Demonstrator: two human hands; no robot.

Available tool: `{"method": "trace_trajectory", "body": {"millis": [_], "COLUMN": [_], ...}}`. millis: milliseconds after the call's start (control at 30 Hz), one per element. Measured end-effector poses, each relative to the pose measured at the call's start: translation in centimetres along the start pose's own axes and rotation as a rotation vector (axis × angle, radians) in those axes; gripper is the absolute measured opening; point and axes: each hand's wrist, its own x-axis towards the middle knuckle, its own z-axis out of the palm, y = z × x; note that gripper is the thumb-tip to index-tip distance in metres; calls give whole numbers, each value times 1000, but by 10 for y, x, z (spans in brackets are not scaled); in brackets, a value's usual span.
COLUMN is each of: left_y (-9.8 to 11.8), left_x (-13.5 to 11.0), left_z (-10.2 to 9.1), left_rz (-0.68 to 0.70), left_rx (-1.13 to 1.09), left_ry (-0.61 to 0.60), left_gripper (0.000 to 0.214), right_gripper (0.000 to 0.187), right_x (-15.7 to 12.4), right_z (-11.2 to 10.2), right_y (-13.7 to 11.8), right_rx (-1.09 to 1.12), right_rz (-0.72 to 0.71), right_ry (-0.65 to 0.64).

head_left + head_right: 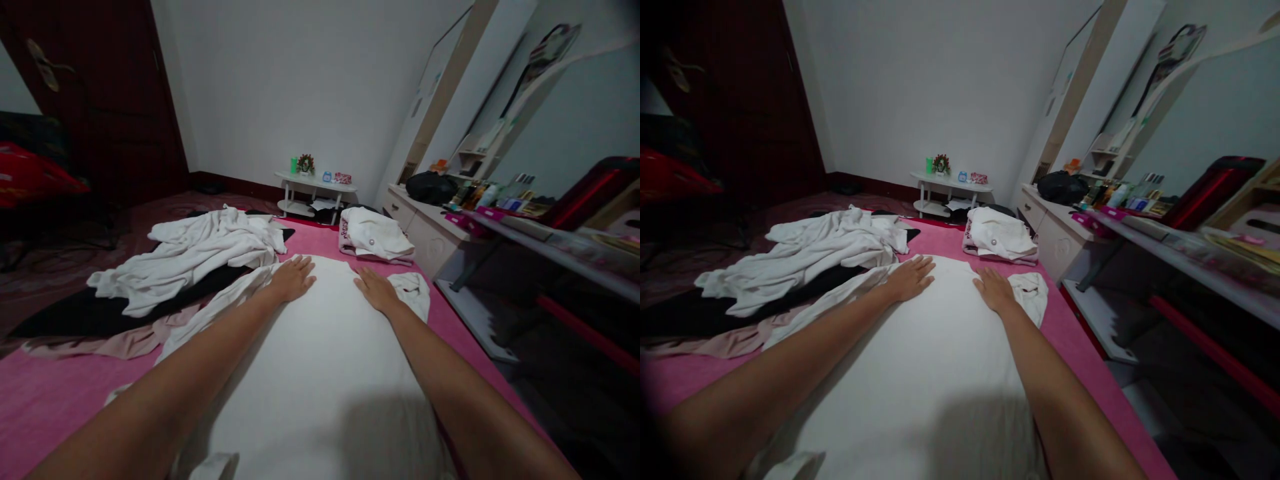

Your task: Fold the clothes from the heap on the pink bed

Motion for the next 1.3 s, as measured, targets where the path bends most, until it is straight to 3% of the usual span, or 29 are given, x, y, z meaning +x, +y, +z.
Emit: {"method": "trace_trajectory", "body": {"millis": [167, 333, 433, 567, 667, 833, 933, 1133, 1233, 1300], "left_y": [0, 6, 7, -3, -10, -11, -12, -18, -17, -17], "left_x": [-9, -12, -9, -1, 5, 9, 19, 71, 86, 86], "left_z": [2, -2, -10, -22, -23, -20, -28, -55, -47, -31], "left_rz": [-15, -26, -87, -305, -358, -273, -210, -111, -78, -49], "left_rx": [30, 42, 70, 165, 176, 164, 170, 211, 226, 240], "left_ry": [42, 67, 127, 200, 181, 118, 105, 262, 267, 211], "left_gripper": [52, 48, 40, 36, 35, 27, 29, 33, 32, 27], "right_gripper": [46, 28, 23, 36, 47, 35, 36, 43, 43, 40], "right_x": [-2, -16, -19, -20, -22, -29, -26, -6, 4, 7], "right_z": [-15, -31, -33, -27, -21, -22, -30, -49, -43, -33], "right_y": [13, 21, 22, 15, 9, 6, 14, 39, 45, 46], "right_rx": [-42, -73, -95, -88, -54, -67, -97, -148, -185, -218], "right_rz": [50, 246, 290, 328, 312, 247, 299, 406, 463, 472], "right_ry": [43, 34, 44, 85, 112, 180, 243, 454, 444, 343]}}
